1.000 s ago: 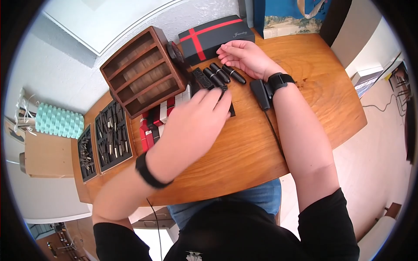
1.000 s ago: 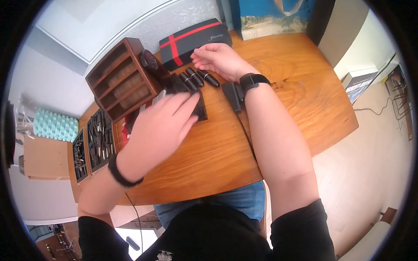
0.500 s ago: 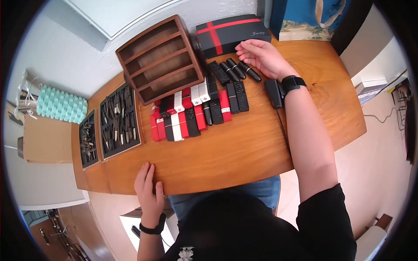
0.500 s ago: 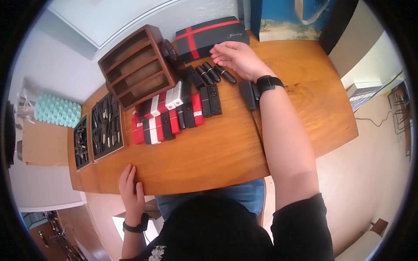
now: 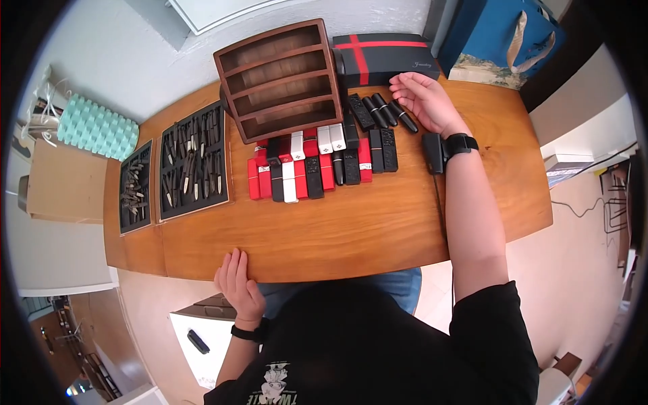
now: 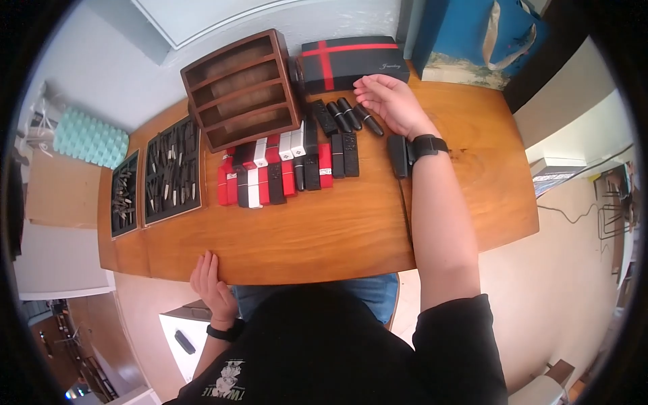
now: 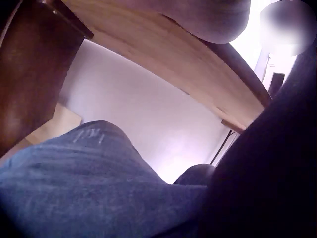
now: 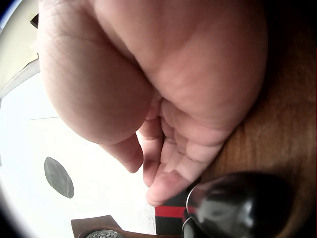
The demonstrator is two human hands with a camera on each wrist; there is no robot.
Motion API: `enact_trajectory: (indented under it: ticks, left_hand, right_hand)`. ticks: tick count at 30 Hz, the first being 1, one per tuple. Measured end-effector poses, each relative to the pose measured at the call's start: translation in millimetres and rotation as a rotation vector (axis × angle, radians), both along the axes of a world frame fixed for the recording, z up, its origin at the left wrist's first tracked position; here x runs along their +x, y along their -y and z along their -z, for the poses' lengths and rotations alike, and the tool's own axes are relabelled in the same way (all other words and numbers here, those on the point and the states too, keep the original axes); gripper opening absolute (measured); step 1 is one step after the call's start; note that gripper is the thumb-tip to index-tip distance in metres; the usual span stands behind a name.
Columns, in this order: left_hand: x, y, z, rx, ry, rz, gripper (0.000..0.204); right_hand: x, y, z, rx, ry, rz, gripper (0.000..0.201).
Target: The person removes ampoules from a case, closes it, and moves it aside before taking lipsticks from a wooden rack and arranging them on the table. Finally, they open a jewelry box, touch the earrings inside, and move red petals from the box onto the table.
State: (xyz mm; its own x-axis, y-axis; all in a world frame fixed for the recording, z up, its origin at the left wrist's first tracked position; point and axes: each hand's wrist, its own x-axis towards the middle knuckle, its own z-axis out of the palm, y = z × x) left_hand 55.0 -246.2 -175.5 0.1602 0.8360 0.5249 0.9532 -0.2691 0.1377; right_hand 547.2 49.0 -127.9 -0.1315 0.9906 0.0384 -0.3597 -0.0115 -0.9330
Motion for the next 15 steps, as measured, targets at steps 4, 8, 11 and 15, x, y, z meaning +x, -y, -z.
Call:
enact_trajectory:
  ticks: [4, 8, 11, 15]
  left_hand:
    - [-51, 43, 32, -0.091, -0.055, -0.021, 0.055]
    - [-122, 99, 46, -0.086, 0.002, -0.478, 0.062]
    - [-191, 152, 84, -0.104, -0.144, -0.939, 0.060]
    - [-239, 205, 115, -0.168, -0.220, -1.260, 0.063]
  right_hand:
    - [0, 2, -2, -0.009, -0.005, 0.009, 0.026]
    - [-2, 4, -4, -0.002, -0.015, 0.011, 0.025]
    - [0, 2, -2, -0.002, -0.034, -0.002, 0.024]
    - [1, 4, -4, 0.000, 0.005, -0.001, 0.025]
